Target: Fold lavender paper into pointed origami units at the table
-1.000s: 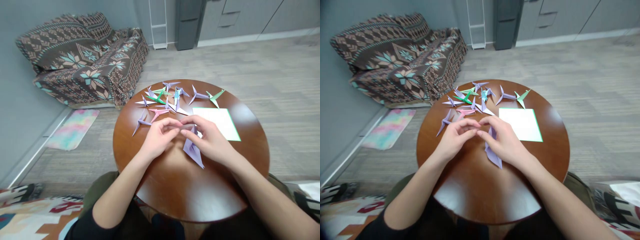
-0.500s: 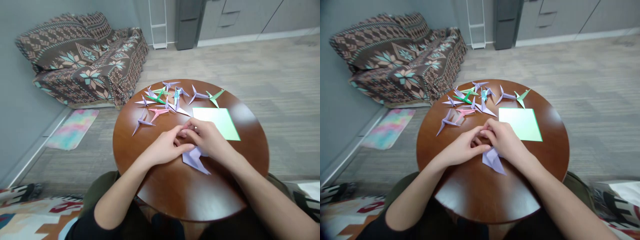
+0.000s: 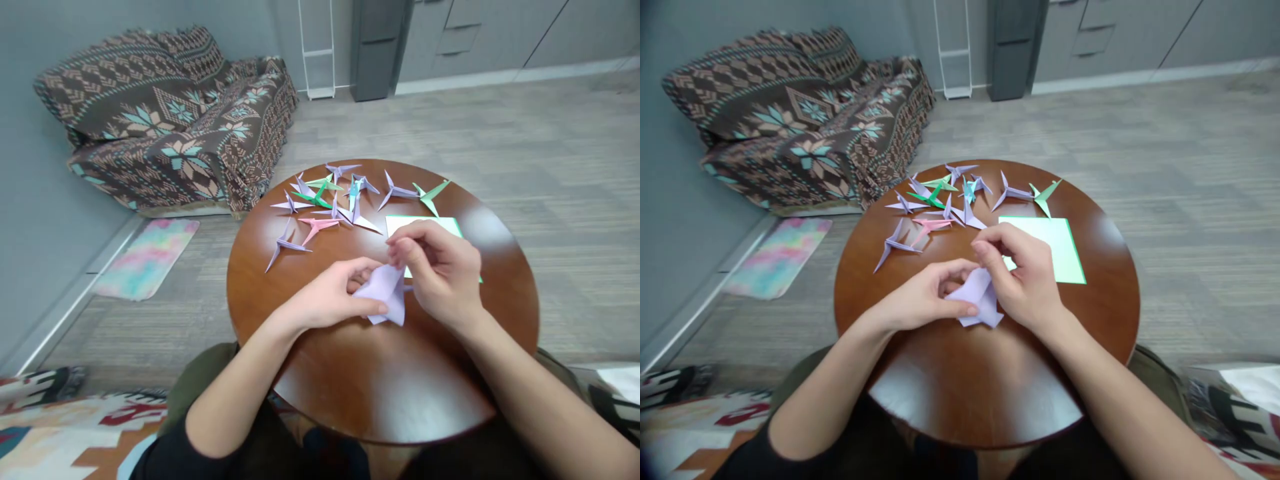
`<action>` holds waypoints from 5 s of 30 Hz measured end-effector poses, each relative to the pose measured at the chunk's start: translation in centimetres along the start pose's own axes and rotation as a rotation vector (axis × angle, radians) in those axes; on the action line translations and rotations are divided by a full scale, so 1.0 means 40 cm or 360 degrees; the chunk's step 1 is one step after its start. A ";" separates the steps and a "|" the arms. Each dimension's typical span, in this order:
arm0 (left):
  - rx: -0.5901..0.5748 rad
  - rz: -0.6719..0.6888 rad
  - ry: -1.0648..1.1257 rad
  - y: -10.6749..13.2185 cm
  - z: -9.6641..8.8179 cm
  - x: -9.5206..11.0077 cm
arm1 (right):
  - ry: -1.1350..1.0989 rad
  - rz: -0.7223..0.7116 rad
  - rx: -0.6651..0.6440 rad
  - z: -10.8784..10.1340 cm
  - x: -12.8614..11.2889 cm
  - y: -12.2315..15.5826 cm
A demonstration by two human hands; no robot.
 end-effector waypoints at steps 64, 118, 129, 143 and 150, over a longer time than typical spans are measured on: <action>0.0131 0.0310 -0.0010 0.036 -0.086 0.066 | 0.0269 -0.0294 -0.0741 0.108 0.003 0.022; 0.0633 0.0406 0.0118 0.034 -0.102 0.070 | -0.0276 0.0253 -0.0260 0.053 0.041 0.008; 0.0709 0.0560 -0.0156 0.064 -0.096 0.120 | -0.0242 0.0114 -0.0480 0.081 0.007 0.012; 0.0630 0.0472 -0.0057 0.029 -0.099 0.078 | -0.0274 0.0163 -0.0362 0.063 0.015 0.008; 0.0251 0.0492 0.0094 0.033 -0.051 0.079 | -0.0237 0.0118 -0.0367 0.067 0.006 0.004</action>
Point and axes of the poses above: each hand's wrist, its own y-axis away from the middle knuckle, its own z-axis out of the palm, x = y × z, the point moved 10 cm from there along -y, towards the middle knuckle, and after that the axes turned 9 degrees about -z, right-handed, at the moved point
